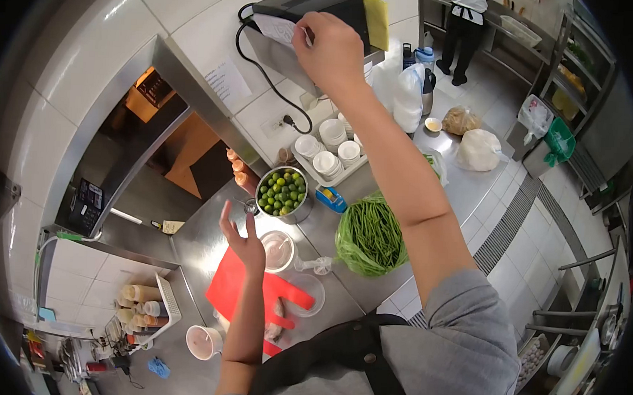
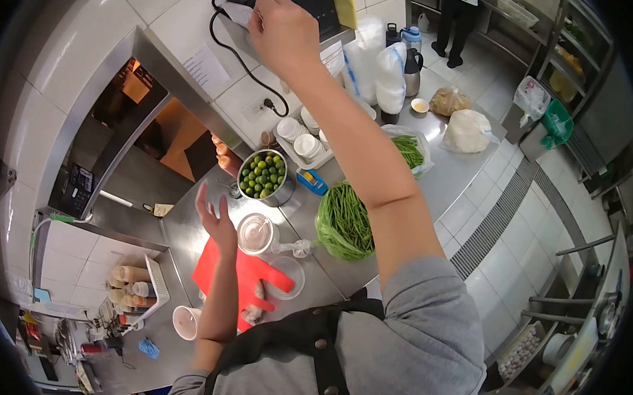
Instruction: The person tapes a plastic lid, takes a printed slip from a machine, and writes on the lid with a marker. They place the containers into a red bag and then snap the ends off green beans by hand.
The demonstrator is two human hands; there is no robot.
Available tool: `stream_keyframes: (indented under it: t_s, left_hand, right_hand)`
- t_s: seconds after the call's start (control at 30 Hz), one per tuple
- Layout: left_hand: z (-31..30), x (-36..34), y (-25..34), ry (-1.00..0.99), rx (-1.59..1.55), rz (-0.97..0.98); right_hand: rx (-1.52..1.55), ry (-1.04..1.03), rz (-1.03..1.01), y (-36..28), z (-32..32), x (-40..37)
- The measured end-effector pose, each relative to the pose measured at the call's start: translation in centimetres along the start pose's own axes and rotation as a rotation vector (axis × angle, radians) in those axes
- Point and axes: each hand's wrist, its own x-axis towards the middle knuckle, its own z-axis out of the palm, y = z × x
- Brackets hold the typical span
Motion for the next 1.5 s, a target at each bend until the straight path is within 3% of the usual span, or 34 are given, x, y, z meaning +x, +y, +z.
stream_keyframes:
  t_s: [0.13,0.27,0.4,0.63,0.77,0.8,0.9,1.0,1.2,1.3,1.5]
  left_hand:
    - [1.6,6.0,5.4,-0.129,-0.077,0.403]
    - [4.0,12.1,11.1,-0.239,0.239,0.731]
    - [8.6,17.1,16.4,-0.328,0.438,0.929]
    - [14.2,28.7,18.5,-0.477,0.974,1.219]
    - [15.8,29.2,20.8,-0.727,1.172,1.137]
    - [16.3,29.5,21.5,-0.881,1.08,1.055]
    - [16.9,29.1,22.3,-0.969,1.122,0.946]
    - [16.6,29.3,22.4,-1.016,1.138,0.898]
    - [15.8,26.9,23.0,-0.857,1.146,1.167]
    - [16.9,27.8,23.3,-0.989,1.248,0.981]
    - [16.7,27.6,22.7,-0.977,1.135,1.135]
  right_hand:
    - [0.289,0.068,-0.101,1.8,-3.8,1.3]
    - [0.422,0.095,-0.001,3.4,-7.4,0.1]
    - [0.842,0.271,0.283,4.7,-10.4,-2.3]
    - [0.696,0.46,0.369,6.6,-16.6,-8.2]
    - [0.716,0.419,0.458,6.7,-18.0,-10.4]
    - [0.713,0.409,0.449,6.8,-18.1,-10.8]
    - [0.702,0.394,0.427,6.8,-18.2,-11.1]
    - [0.694,0.396,0.416,6.5,-18.3,-10.9]
    - [0.767,0.415,0.438,4.5,-18.1,-9.1]
    - [0.787,0.404,0.394,3.2,-17.2,-8.4]
    - [0.727,0.342,0.379,2.1,-16.8,-8.7]
